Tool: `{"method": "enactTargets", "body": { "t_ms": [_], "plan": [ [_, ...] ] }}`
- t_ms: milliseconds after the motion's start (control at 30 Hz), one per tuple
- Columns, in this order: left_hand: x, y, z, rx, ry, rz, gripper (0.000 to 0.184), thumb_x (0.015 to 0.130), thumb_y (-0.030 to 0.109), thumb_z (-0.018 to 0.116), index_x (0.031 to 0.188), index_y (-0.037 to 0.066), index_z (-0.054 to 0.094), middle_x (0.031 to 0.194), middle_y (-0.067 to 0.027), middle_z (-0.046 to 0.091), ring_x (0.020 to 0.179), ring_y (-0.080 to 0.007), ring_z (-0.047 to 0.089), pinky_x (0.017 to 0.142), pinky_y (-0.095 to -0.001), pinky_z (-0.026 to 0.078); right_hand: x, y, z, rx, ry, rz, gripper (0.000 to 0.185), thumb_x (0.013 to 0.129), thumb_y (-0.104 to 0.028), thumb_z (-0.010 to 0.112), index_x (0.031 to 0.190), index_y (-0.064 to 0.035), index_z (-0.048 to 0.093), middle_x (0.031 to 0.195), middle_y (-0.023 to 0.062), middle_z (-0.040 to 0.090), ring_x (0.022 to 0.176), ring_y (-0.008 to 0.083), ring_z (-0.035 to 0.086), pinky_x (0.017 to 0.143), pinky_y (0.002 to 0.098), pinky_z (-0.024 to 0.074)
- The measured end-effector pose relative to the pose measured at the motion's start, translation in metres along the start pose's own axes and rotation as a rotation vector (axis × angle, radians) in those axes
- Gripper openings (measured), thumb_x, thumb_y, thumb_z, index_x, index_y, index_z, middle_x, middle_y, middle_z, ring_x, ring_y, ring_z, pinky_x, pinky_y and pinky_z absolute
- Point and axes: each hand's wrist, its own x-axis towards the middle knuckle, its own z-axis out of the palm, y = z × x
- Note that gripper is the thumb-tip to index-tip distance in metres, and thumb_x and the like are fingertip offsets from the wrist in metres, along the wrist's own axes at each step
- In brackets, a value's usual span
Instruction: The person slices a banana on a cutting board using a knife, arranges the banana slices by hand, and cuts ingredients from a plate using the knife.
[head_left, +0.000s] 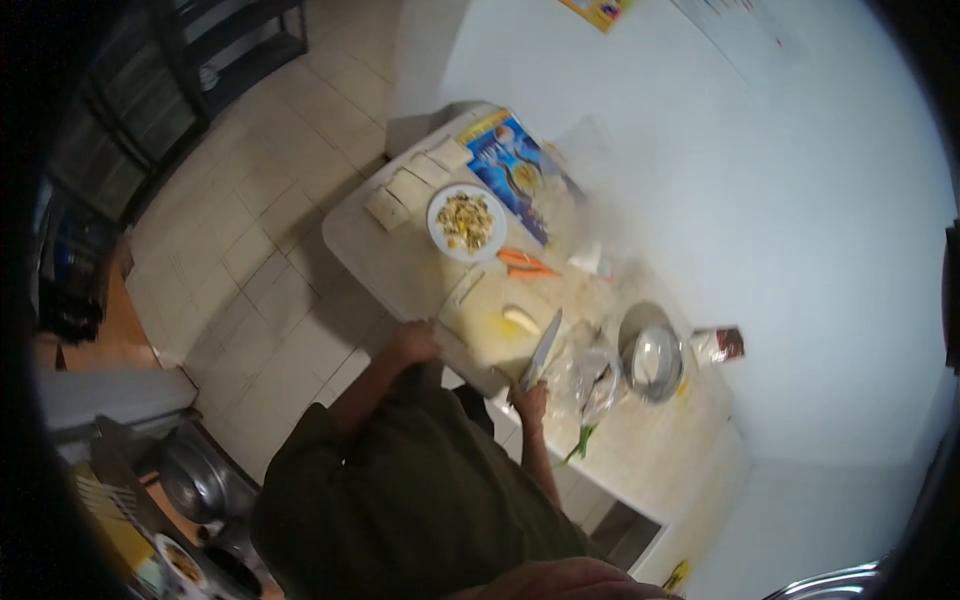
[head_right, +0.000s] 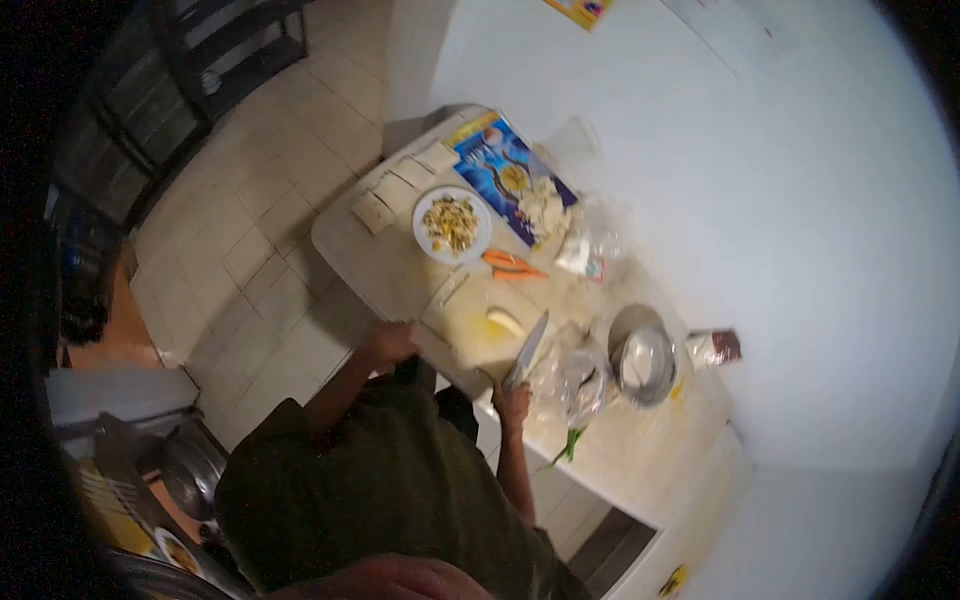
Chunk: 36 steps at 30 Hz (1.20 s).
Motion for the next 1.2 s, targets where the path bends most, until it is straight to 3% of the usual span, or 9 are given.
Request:
{"method": "enactTargets", "body": {
  "t_ms": [67, 467, 500, 600, 633, 767, 867, 967, 1200],
  "plan": [
    [-0.013, -0.007, -0.032, 0.159, -0.097, -0.107, 0.061, 0.085, 0.042, 0.07, 0.131, 0.004, 0.054, 0.122, -0.0211, 0.065, 0.115, -0.039, 0.061, 0.099, -0.0506, 0.047, 0.011, 0.005, 0.007, -0.001, -0.152, -0.005, 0.086, 0.079, -0.055, 0.075, 0.125, 0.0118, 0.045, 0.112, 0.0371, 0.061, 0.108, 0.0496, 0.062, 0.09, 0.0526, 0.051],
    [-0.057, -0.022, -0.038, 0.058, -0.31, -0.202, 0.064, 0.092, 0.053, 0.059, 0.128, 0.001, 0.053, 0.128, -0.0223, 0.061, 0.12, -0.0381, 0.059, 0.102, -0.0514, 0.046, -0.009, 0.011, 0.053, 0.533, -0.017, 0.204, 0.048, 0.095, -0.037, 0.055, 0.114, 0.0064, 0.043, 0.098, 0.0347, 0.066, 0.092, 0.0519, 0.065, 0.08, 0.0533, 0.0518],
    [-0.064, -0.017, -0.032, 0.091, -0.287, -0.161, 0.064, 0.092, 0.053, 0.059, 0.129, 0.001, 0.053, 0.128, -0.0225, 0.061, 0.12, -0.0385, 0.059, 0.101, -0.0511, 0.046, -0.015, 0.017, 0.066, 0.608, 0.016, 0.254, 0.049, 0.096, -0.039, 0.055, 0.112, 0.0069, 0.047, 0.095, 0.0332, 0.066, 0.089, 0.0499, 0.066, 0.079, 0.052, 0.0516],
    [-0.081, 0.0, -0.02, 0.175, -0.293, -0.044, 0.069, 0.093, 0.053, 0.057, 0.135, -0.002, 0.049, 0.133, -0.0253, 0.057, 0.125, -0.039, 0.055, 0.104, -0.0481, 0.044, -0.057, 0.037, 0.099, 0.573, 0.352, 0.069, 0.045, 0.097, -0.041, 0.057, 0.102, 0.0029, 0.048, 0.067, 0.009, 0.057, 0.049, 0.0175, 0.052, 0.043, 0.0336, 0.0451],
    [-0.088, 0.006, -0.018, 0.198, -0.353, -0.018, 0.074, 0.094, 0.053, 0.056, 0.14, -0.004, 0.045, 0.137, -0.0274, 0.054, 0.129, -0.0388, 0.052, 0.108, -0.0457, 0.041, -0.078, 0.039, 0.097, 0.698, 0.23, 0.186, 0.043, 0.1, -0.045, 0.055, 0.093, -0.0024, 0.048, 0.063, 0.0026, 0.051, 0.046, 0.0119, 0.048, 0.04, 0.0297, 0.0405],
    [-0.127, 0.017, 0.001, 0.204, -0.494, 0.156, 0.079, 0.097, 0.053, 0.053, 0.146, -0.007, 0.04, 0.143, -0.0293, 0.049, 0.133, -0.0401, 0.049, 0.111, -0.0446, 0.039, -0.181, 0.033, 0.061, 0.913, 0.066, 0.363, 0.044, 0.1, -0.049, 0.056, 0.088, -0.0074, 0.048, 0.06, -0.0016, 0.046, 0.043, 0.008, 0.042, 0.036, 0.0272, 0.0343],
    [-0.163, 0.026, 0.005, 0.135, -0.478, 0.223, 0.068, 0.093, 0.048, 0.061, 0.137, -0.003, 0.051, 0.131, -0.0278, 0.059, 0.121, -0.0427, 0.057, 0.102, -0.0484, 0.046, -0.233, 0.025, 0.044, 0.994, 0.006, 0.367, 0.043, 0.1, -0.049, 0.056, 0.085, -0.0089, 0.049, 0.057, -0.0029, 0.044, 0.042, 0.007, 0.041, 0.036, 0.0259, 0.0332],
    [-0.19, 0.003, 0.025, 0.157, -0.492, 0.201, 0.07, 0.093, 0.048, 0.059, 0.139, -0.004, 0.048, 0.132, -0.0277, 0.058, 0.123, -0.0428, 0.056, 0.103, -0.048, 0.045, -0.228, 0.036, 0.069, 0.82, 0.123, 0.323, 0.056, 0.098, -0.049, 0.058, 0.08, 0.004, 0.056, 0.06, 0.0159, 0.055, 0.055, 0.025, 0.055, 0.054, 0.0433, 0.0458],
    [-0.228, -0.015, 0.009, 0.118, -0.754, -0.074, 0.089, 0.096, 0.062, 0.051, 0.149, -0.007, 0.033, 0.153, -0.0278, 0.038, 0.142, -0.0393, 0.039, 0.115, -0.0477, 0.033, -0.145, -0.026, 0.023, 0.583, 0.325, 0.132, 0.052, 0.097, -0.044, 0.057, 0.086, 0.0074, 0.058, 0.079, 0.0346, 0.063, 0.078, 0.0501, 0.064, 0.07, 0.0535, 0.0494]
  ]
}}
